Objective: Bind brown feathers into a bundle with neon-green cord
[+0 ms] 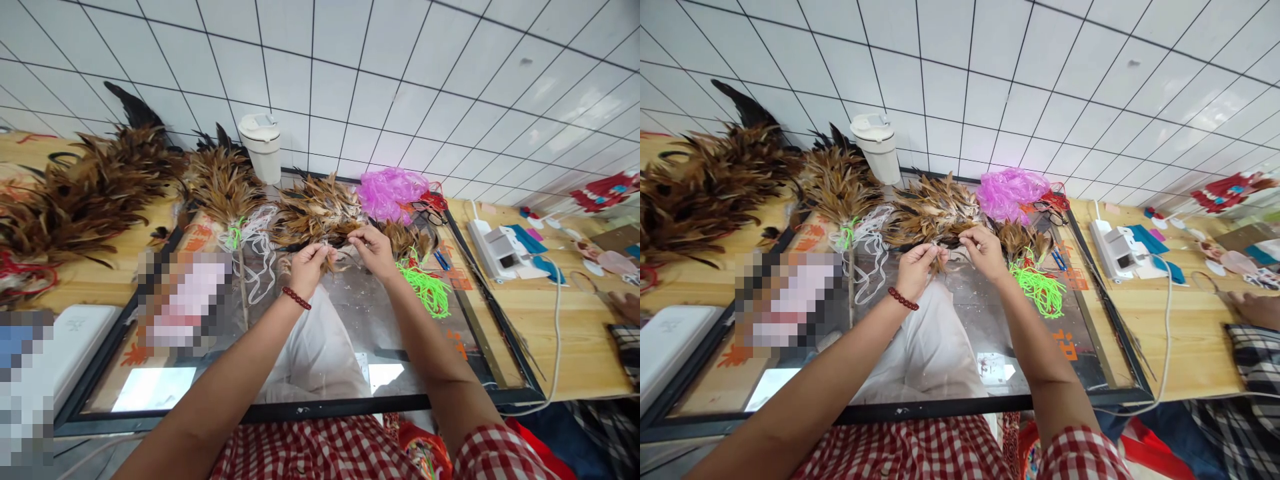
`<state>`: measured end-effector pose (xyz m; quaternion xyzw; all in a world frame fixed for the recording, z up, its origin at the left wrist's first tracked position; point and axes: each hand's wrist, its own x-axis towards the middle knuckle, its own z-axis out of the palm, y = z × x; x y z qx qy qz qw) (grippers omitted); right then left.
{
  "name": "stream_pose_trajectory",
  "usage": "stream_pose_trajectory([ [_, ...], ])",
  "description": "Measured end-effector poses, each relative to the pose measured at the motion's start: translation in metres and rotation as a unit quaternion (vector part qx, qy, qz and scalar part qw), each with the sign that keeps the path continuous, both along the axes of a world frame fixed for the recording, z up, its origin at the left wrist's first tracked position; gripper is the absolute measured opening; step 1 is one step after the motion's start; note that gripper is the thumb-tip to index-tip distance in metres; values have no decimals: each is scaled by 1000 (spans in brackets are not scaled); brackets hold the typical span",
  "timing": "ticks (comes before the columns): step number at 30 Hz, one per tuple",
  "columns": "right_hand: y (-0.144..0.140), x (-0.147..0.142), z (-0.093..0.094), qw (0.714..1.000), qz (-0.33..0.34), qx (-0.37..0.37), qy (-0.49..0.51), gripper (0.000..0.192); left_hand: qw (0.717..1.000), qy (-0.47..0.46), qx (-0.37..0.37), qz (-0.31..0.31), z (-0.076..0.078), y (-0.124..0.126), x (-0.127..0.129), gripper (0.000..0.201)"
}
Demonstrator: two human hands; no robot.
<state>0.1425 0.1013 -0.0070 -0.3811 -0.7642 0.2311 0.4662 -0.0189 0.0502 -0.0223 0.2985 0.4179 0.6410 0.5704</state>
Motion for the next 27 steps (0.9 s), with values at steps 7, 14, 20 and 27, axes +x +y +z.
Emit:
stream_pose_trajectory([
  [7, 4, 11, -3, 973, 58, -55, -217, 11, 998, -27, 19, 53, -4, 4, 0, 29],
  [14, 1, 5, -6, 957, 68, -39, -280, 11, 998, 0, 16, 56, -4, 5, -1, 28],
  [20, -8, 2, 17, 942, 95, 37, -320, 16, 994, 108, 20, 25, -9, 4, 0, 23],
  [27, -15, -9, 18, 991, 76, 24, -103, 13, 985, 170, 27, -21, -13, 3, 1, 21],
])
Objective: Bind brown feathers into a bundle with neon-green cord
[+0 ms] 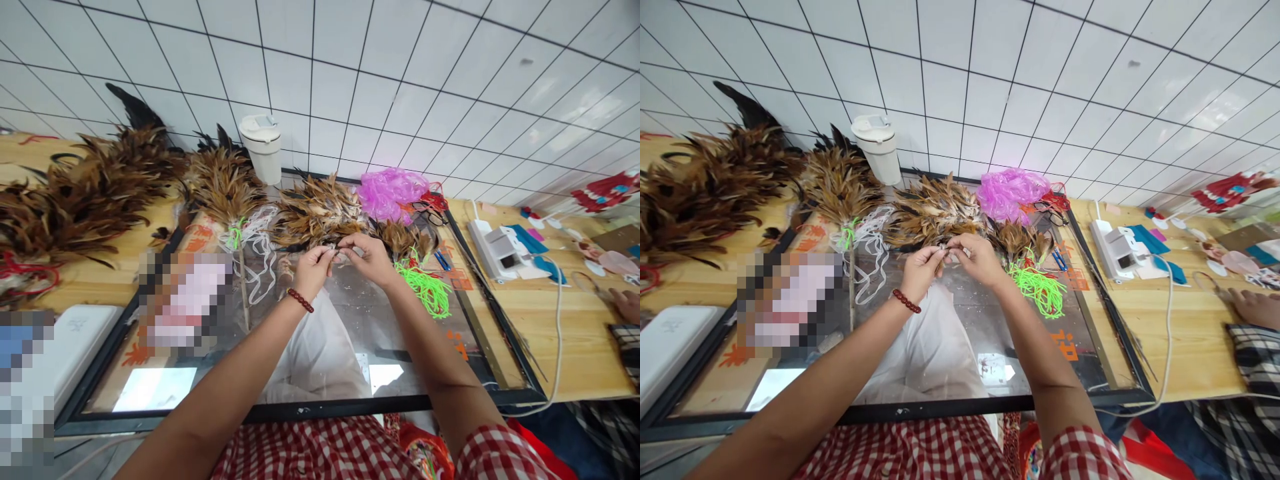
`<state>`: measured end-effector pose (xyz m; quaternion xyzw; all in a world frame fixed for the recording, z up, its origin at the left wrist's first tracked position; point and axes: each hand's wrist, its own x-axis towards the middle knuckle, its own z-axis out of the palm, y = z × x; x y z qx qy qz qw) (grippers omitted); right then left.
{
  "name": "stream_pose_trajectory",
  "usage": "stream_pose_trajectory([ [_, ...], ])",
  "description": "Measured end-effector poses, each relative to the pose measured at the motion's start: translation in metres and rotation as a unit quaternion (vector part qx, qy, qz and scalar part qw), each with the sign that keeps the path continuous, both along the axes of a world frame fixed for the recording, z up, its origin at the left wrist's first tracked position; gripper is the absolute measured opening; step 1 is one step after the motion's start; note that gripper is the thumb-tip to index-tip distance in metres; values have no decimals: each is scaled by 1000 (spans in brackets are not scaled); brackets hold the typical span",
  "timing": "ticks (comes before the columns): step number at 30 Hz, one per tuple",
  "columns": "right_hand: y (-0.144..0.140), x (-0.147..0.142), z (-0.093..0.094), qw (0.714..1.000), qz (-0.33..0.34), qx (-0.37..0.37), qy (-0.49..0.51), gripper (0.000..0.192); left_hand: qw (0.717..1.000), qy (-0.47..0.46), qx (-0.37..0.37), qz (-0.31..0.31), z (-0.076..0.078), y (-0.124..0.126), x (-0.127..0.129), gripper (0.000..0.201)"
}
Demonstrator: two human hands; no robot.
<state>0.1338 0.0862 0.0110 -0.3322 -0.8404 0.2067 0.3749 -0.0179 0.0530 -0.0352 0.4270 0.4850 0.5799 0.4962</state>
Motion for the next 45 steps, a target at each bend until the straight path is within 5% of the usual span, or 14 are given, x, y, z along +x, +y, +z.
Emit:
stream_pose_trajectory([
  [10, -1, -5, -12, 993, -61, -23, 98, 23, 999, 0, 4, -35, 5, -2, -2, 24],
  [16, 3, -3, -21, 997, 25, 68, -12, 38, 998, -63, 5, -20, 6, -1, -2, 25],
  [21, 6, -3, -30, 999, -33, 30, 3, 36, 990, -114, 20, 75, 7, 1, -4, 27],
  [26, 2, -10, -38, 994, -56, 3, -94, 21, 975, -143, 28, 167, 6, 4, -7, 30],
  [31, -5, -18, -35, 983, -51, -10, -178, 13, 979, -123, 19, 161, 7, 5, -7, 30],
  [37, 2, -6, -25, 984, -81, 26, -157, 17, 984, -87, 8, 157, 5, 5, -6, 27],
  [45, -1, -6, -13, 996, -5, 66, -67, 18, 996, 68, -13, 63, 3, -3, -2, 19],
])
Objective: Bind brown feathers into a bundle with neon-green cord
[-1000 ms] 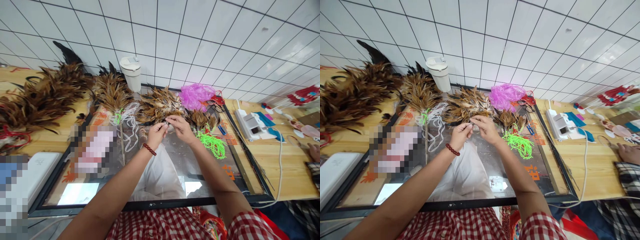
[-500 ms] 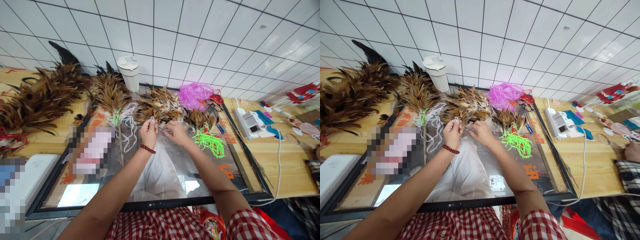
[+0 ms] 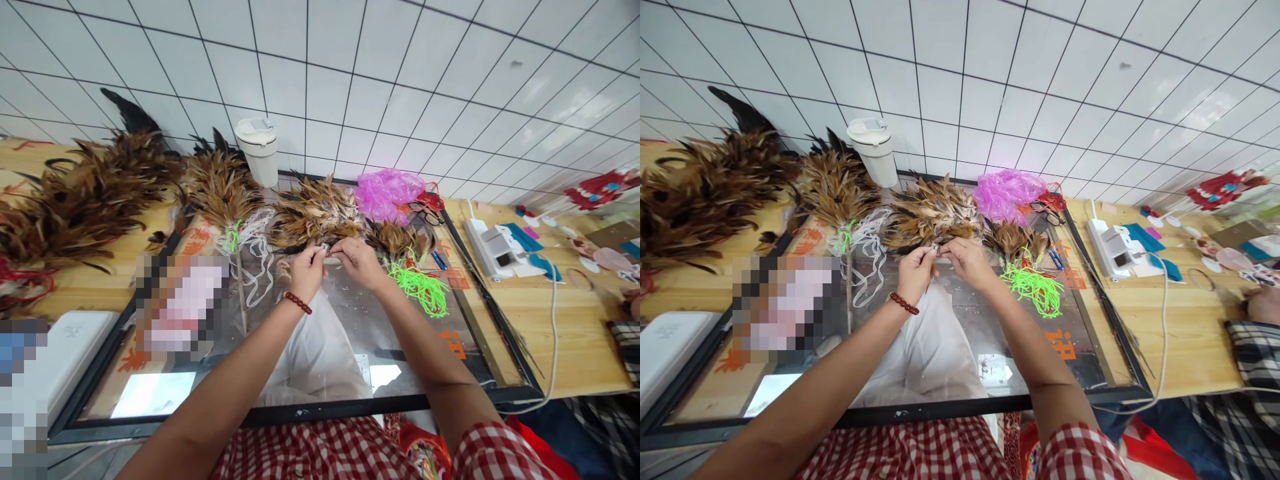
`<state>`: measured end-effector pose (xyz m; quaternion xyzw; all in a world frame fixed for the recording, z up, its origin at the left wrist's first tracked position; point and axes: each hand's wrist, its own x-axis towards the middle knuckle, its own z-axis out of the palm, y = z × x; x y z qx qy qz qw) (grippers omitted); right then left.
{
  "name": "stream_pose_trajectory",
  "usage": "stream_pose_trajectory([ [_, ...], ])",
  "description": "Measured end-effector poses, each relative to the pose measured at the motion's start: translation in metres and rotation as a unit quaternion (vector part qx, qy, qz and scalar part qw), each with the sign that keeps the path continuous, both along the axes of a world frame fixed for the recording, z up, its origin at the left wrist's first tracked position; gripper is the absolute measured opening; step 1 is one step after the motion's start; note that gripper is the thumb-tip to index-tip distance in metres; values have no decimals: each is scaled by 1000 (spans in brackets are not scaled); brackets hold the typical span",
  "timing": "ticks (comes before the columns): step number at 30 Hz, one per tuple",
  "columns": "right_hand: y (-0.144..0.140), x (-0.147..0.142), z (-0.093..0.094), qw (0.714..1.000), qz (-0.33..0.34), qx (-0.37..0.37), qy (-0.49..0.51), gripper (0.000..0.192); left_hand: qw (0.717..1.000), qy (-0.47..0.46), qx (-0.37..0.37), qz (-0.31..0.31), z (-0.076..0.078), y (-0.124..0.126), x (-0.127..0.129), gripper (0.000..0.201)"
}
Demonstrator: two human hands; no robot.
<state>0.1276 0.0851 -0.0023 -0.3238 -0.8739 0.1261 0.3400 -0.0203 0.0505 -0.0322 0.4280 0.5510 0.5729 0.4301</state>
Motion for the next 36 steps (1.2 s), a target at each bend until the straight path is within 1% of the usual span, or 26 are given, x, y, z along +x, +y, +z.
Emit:
stream_pose_trajectory([
  [4, -2, -5, -1, 997, -31, -37, 66, 18, 1000, 8, 22, -11, 2, -1, 1, 19],
  [8, -1, -6, -5, 979, -59, -99, 168, 19, 1000, -16, 20, 3, -1, 0, 1, 18],
  [10, -1, -4, -4, 977, -68, -112, 169, 14, 999, -29, 21, 24, -2, 2, 1, 18],
  [13, -2, -1, 1, 986, -40, -110, 115, 6, 998, -47, 7, 45, -2, 3, 0, 20],
  [15, -3, -1, 4, 991, -27, -100, 87, 6, 999, -42, 1, 30, -1, 2, -1, 20],
  [17, -5, -2, 6, 992, -41, -79, 84, 6, 1000, -29, 4, 7, 1, 1, 0, 19],
  [19, -7, -3, 6, 992, -63, -60, 96, 7, 1000, -21, 5, -13, 3, 0, 1, 18],
  [21, -8, -5, 5, 990, -77, -57, 106, 7, 999, -22, 3, -29, 2, 0, 1, 17],
  [24, -8, -6, 2, 986, -90, -75, 116, 8, 999, -28, 9, -44, 1, -1, 2, 16],
  [28, -3, -6, -3, 970, -124, -95, 188, 19, 997, -59, 7, -42, 1, 0, 2, 18],
  [30, 0, -5, -5, 969, -107, -112, 194, 23, 997, -67, 6, -41, 2, 0, 2, 20],
  [34, 4, -3, -7, 974, -5, -160, 157, 30, 997, -59, 14, -48, 4, -1, 1, 22],
  [36, 5, -3, -8, 972, 29, -175, 156, 33, 997, -58, 17, -53, 4, -2, 1, 23],
])
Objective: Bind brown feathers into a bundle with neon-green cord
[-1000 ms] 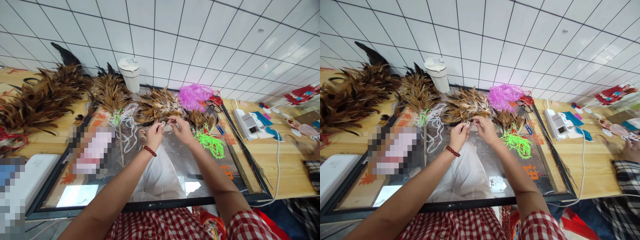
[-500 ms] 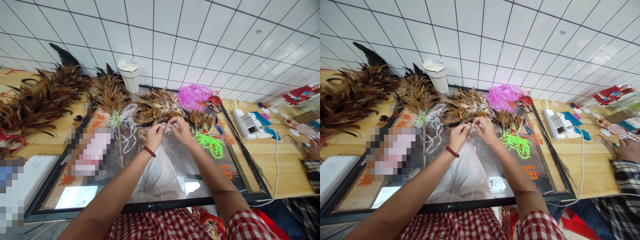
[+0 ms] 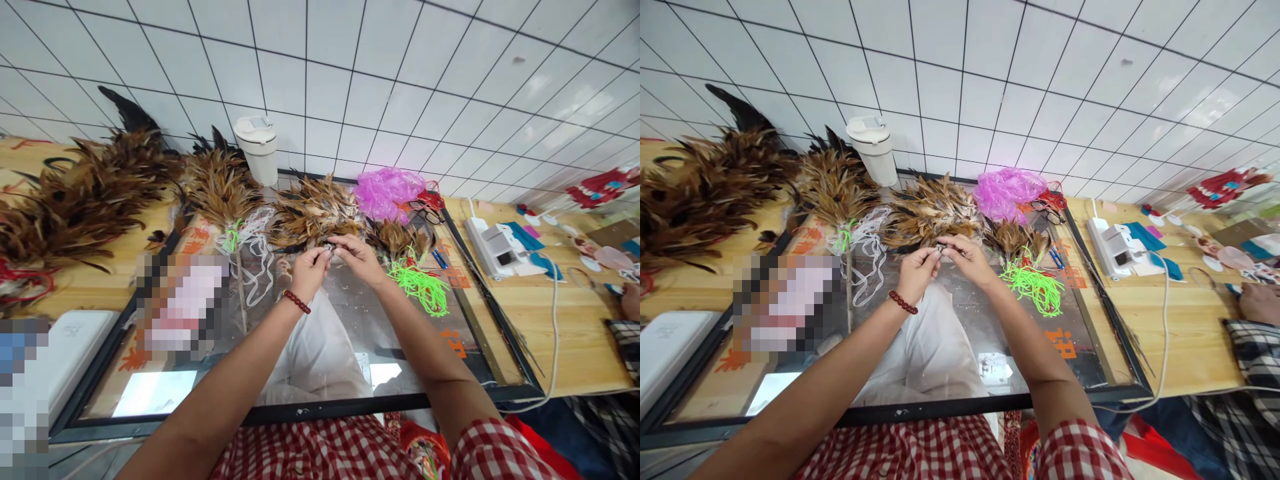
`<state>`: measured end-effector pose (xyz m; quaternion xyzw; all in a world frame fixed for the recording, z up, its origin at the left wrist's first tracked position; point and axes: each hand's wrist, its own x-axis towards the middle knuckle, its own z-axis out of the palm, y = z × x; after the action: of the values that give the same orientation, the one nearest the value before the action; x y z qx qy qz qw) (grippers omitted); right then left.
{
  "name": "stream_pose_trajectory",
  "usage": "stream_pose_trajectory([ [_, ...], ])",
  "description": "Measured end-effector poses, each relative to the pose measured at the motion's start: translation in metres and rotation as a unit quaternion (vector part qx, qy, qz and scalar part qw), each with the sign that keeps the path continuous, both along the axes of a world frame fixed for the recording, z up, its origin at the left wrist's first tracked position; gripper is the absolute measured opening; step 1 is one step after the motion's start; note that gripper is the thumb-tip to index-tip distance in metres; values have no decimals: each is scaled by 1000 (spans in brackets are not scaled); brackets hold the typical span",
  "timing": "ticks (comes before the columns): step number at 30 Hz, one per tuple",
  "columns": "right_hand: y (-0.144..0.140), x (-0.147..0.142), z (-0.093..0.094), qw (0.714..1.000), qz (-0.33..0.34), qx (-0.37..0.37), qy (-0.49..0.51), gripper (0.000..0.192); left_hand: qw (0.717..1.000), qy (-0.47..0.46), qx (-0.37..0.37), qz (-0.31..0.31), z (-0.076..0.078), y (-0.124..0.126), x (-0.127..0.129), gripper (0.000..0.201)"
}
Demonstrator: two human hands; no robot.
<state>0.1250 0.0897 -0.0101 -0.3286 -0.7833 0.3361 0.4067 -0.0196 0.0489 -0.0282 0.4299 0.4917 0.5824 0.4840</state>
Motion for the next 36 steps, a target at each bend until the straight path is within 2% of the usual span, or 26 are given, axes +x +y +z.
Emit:
stream_pose_trajectory([
  [5, 0, 2, -3, 997, 42, -48, 38, 40, 999, -18, 2, -33, -1, -1, 0, 29],
  [14, 2, 4, -4, 990, 21, -103, 89, 29, 994, -70, -25, -84, 2, -2, 1, 32],
  [19, 2, 4, -4, 980, 74, -142, 121, 26, 989, -75, -38, -118, 5, -4, 1, 36],
  [25, 2, 2, -1, 991, 34, -94, 90, 29, 987, -72, -24, -145, 4, -5, 3, 40],
  [30, -2, 0, -1, 998, 11, -9, 58, 27, 992, -99, -29, -79, 1, -2, 4, 38],
  [33, -5, 1, 0, 999, 34, 32, 24, 33, 991, -121, -25, -53, 0, 0, 5, 38],
  [36, -7, 2, -1, 998, 48, 39, 3, 37, 993, -115, -16, -32, 0, 1, 5, 37],
])
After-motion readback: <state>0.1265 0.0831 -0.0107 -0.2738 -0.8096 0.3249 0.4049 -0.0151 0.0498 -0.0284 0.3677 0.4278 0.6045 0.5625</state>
